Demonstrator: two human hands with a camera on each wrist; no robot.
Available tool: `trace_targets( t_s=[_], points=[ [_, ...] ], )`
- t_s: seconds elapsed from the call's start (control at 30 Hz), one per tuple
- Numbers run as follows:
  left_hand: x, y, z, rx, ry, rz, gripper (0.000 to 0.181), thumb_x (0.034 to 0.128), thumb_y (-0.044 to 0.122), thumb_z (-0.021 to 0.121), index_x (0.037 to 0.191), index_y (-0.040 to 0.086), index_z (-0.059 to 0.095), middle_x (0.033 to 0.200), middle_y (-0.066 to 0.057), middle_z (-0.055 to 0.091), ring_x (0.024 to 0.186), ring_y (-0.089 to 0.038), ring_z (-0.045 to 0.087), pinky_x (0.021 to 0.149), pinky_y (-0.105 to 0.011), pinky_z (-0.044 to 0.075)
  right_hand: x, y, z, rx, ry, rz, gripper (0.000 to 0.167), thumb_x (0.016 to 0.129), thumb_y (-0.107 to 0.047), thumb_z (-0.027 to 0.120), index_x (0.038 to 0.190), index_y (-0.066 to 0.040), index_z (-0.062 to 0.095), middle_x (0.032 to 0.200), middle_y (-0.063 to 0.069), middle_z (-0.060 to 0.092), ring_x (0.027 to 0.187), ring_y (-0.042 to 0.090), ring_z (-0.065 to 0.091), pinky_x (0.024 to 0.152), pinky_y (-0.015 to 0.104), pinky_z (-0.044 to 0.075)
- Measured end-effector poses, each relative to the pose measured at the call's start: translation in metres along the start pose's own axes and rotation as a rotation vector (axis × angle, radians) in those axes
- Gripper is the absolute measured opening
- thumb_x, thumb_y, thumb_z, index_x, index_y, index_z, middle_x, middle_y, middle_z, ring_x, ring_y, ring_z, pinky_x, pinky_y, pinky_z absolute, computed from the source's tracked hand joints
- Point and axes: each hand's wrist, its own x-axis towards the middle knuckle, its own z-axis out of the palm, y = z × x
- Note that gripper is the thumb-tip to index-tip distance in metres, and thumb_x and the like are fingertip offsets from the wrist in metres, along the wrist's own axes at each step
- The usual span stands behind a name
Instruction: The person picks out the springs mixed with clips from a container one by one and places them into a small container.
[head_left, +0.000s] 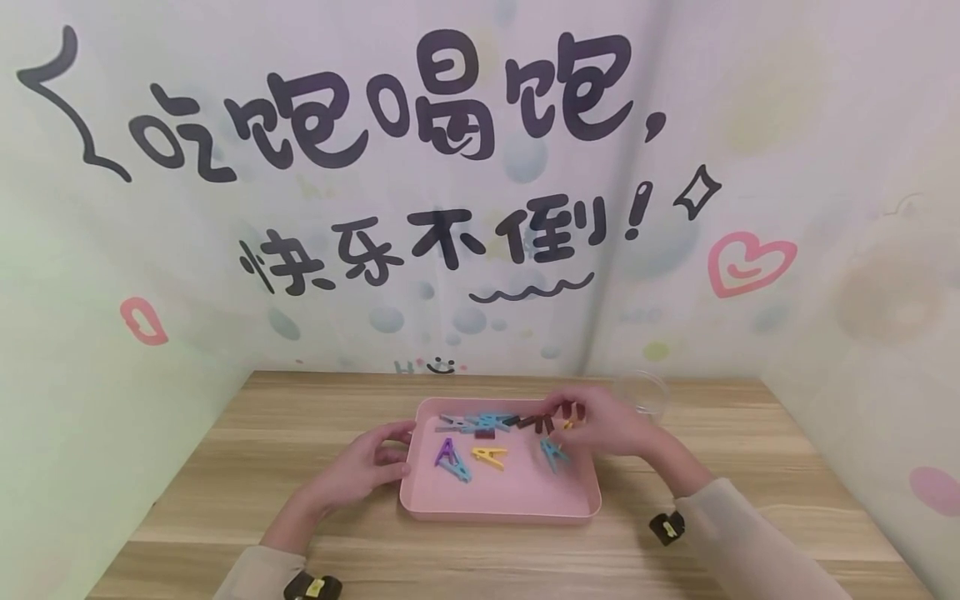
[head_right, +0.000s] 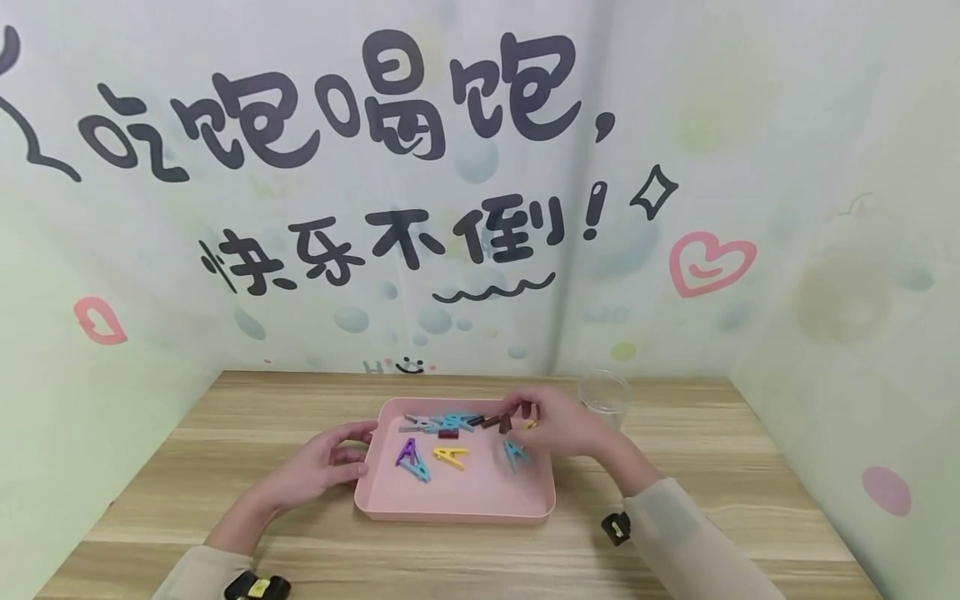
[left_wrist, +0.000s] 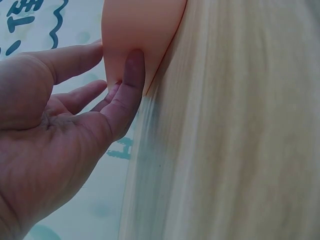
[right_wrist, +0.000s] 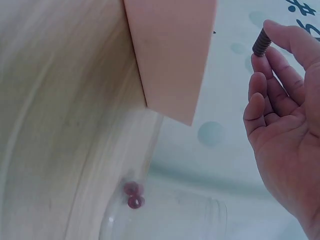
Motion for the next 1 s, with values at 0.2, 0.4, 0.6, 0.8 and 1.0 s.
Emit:
trace_targets(
  t_s=[0.2,0.4,0.6,0.8,1.0],
  points=[
    [0.001,-0.001,0.000,-0.005,0.002,-0.007,0.066,0.1027,-0.002,0.066,0.159,-0.010,0.033,0.150,-0.031,0.047,0.130,-0.046,0.060,0.099,-0.036,0.061,-0.007,0.005,-0.009,-0.012,0.054,-0.057,0.027,0.089,-0.016,0.085,0.114,-0.020,0.077,0.096,-0.005,0.069,0.090,0.027,0.062,0.071,0.029,0.051],
    [0.001,-0.001,0.000,-0.004,0.004,-0.010,0.066,0.1024,-0.002,0.066,0.159,-0.010,0.034,0.149,-0.030,0.048,0.128,-0.044,0.061,0.099,-0.036,0.061,-0.016,0.006,-0.020,-0.019,0.079,-0.051,0.024,0.090,-0.015,0.082,0.112,-0.024,0.076,0.097,-0.007,0.071,0.091,0.019,0.059,0.072,0.030,0.052],
    [0.001,0.000,0.000,-0.002,0.005,-0.012,0.066,0.1026,-0.001,0.066,0.159,-0.010,0.034,0.149,-0.031,0.048,0.128,-0.045,0.061,0.099,-0.037,0.061,-0.024,0.011,-0.031,-0.035,0.127,-0.010,0.027,0.088,-0.015,0.086,0.113,-0.022,0.077,0.099,-0.010,0.071,0.090,0.017,0.058,0.069,0.027,0.053],
    [0.000,0.000,0.000,0.007,-0.002,-0.011,0.065,0.1034,0.000,0.066,0.159,-0.011,0.033,0.149,-0.032,0.048,0.129,-0.046,0.060,0.099,-0.037,0.061,-0.032,0.017,-0.045,0.022,0.156,-0.012,0.031,0.088,-0.014,0.088,0.116,-0.018,0.077,0.105,-0.007,0.073,0.091,0.027,0.060,0.070,0.029,0.054],
    [0.001,-0.001,-0.001,-0.005,-0.005,-0.001,0.065,0.1029,-0.002,0.065,0.158,-0.012,0.033,0.150,-0.034,0.047,0.129,-0.047,0.060,0.099,-0.035,0.061,-0.040,0.024,-0.059,0.016,0.180,0.056,0.031,0.088,-0.016,0.087,0.117,-0.022,0.076,0.104,-0.006,0.072,0.094,0.025,0.060,0.076,0.031,0.054]
  ],
)
